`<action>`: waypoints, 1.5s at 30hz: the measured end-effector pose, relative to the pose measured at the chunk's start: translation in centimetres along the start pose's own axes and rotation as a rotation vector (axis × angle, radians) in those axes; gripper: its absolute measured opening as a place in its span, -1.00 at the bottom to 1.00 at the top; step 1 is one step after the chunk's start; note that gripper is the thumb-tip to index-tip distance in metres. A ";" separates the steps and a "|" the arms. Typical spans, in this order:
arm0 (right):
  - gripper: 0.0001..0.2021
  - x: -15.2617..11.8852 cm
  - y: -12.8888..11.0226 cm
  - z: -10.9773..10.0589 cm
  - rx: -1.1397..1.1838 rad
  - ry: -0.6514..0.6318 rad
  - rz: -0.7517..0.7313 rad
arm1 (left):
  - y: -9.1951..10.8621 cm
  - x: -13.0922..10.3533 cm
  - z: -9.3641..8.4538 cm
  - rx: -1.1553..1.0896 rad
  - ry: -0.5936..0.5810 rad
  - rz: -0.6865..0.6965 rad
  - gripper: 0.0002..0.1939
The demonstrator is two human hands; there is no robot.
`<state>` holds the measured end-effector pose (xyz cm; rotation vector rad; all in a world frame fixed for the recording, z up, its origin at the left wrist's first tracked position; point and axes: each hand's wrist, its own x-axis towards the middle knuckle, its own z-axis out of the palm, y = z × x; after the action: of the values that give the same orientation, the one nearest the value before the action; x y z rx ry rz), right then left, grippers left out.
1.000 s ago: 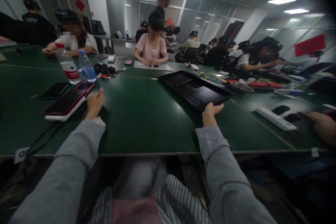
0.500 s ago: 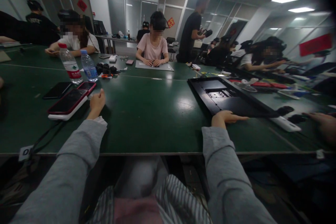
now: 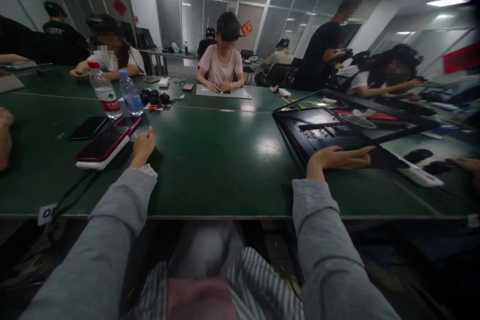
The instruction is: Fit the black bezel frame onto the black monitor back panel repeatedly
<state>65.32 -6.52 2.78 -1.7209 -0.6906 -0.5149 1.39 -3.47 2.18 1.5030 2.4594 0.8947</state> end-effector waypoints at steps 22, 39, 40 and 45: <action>-0.31 -4.4 -7.2 3.8 0.242 -0.305 -0.460 | 0.4 0.2 1.2 -0.419 0.107 0.196 -0.45; -0.45 -6.1 -4.7 7.9 0.046 -0.948 -0.179 | 1.1 -1.3 0.5 0.143 -0.066 0.257 -0.52; -0.45 -6.0 -4.6 8.2 0.079 -0.959 -0.175 | 1.1 -1.4 0.5 0.161 -0.057 0.253 -0.51; -0.49 -5.9 -4.3 8.6 0.044 -0.951 -0.280 | 1.2 -1.7 0.4 0.219 -0.059 0.271 -0.47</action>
<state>57.96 1.47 -0.20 -1.7932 -1.6095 0.1838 3.34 -4.32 2.15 1.9421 2.4145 0.6200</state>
